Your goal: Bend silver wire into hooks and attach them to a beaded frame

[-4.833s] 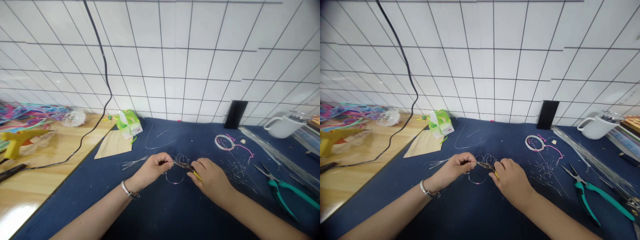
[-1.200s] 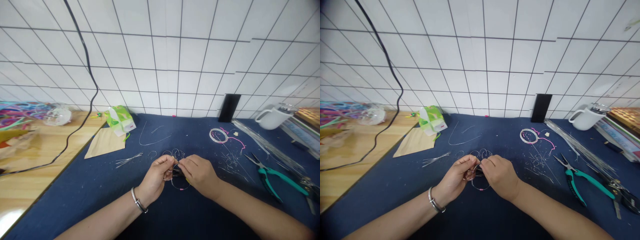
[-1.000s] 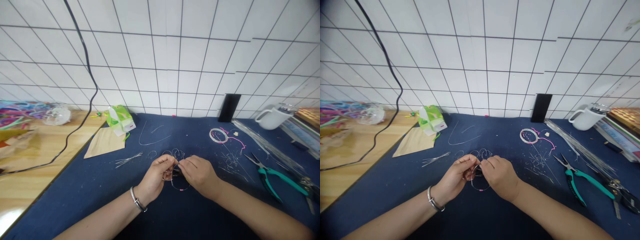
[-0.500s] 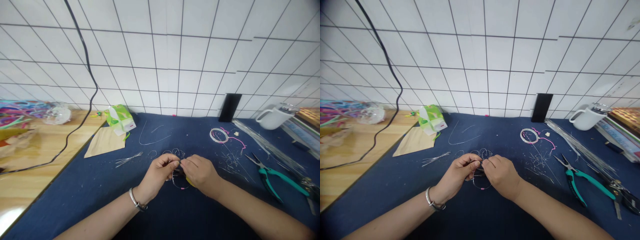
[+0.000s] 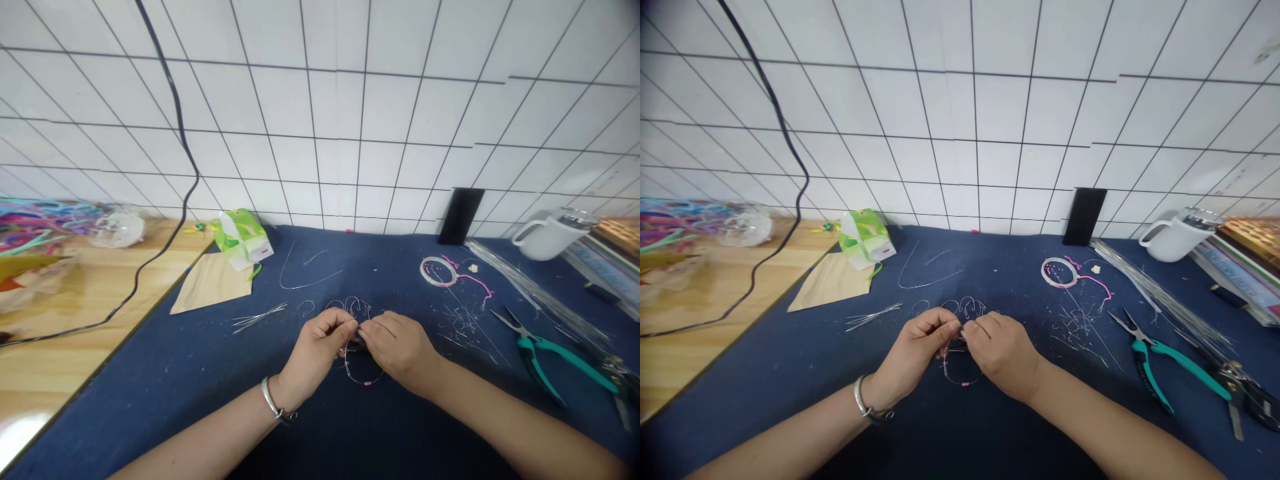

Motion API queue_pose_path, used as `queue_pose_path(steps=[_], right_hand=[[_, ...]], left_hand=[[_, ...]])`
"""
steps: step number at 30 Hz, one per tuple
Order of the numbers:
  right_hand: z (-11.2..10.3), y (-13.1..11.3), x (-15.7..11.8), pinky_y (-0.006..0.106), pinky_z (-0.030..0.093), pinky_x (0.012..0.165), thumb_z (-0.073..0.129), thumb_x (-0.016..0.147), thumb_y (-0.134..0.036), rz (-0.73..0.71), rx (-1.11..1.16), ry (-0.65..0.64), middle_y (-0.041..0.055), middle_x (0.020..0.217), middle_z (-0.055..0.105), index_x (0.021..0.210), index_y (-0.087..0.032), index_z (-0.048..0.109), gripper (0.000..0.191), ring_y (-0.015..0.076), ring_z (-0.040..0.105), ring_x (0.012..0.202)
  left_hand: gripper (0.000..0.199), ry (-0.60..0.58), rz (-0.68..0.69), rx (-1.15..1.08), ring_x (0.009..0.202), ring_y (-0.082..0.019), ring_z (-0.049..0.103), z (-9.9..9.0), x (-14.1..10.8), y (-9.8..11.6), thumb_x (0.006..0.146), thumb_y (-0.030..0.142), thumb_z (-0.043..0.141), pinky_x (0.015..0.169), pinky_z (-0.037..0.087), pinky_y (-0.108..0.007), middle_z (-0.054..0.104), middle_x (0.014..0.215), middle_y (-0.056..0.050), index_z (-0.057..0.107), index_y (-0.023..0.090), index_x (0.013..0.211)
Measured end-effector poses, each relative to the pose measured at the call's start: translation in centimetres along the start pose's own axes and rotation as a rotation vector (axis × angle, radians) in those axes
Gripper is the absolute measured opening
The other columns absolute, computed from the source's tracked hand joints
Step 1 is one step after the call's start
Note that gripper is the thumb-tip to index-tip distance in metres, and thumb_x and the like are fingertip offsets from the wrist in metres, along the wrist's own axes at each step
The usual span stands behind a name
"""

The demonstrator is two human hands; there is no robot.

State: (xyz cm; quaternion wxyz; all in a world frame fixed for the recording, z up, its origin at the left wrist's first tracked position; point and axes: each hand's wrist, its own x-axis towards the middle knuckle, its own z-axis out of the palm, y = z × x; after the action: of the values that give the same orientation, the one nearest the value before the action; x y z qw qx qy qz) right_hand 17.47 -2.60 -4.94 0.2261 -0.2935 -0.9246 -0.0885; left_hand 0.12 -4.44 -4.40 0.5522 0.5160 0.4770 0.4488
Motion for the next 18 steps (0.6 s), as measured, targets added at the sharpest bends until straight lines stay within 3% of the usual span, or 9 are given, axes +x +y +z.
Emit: queue_pose_path(steps=[18], right_hand=[[-0.86,-0.49,0.37,0.028,0.040,0.061,0.042,0.084,-0.015,0.028,0.077,0.063,0.0016,0.062,0.050,0.069,-0.016,0.054,0.019,0.0129,0.047,0.062]], left_hand=[[0.014,-0.035,0.067,-0.020,0.053,-0.010,0.043,-0.14,-0.34,0.04,0.080,0.026,0.055,0.052,0.036,-0.021,0.049,0.060,0.001,0.060,0.016,0.071]])
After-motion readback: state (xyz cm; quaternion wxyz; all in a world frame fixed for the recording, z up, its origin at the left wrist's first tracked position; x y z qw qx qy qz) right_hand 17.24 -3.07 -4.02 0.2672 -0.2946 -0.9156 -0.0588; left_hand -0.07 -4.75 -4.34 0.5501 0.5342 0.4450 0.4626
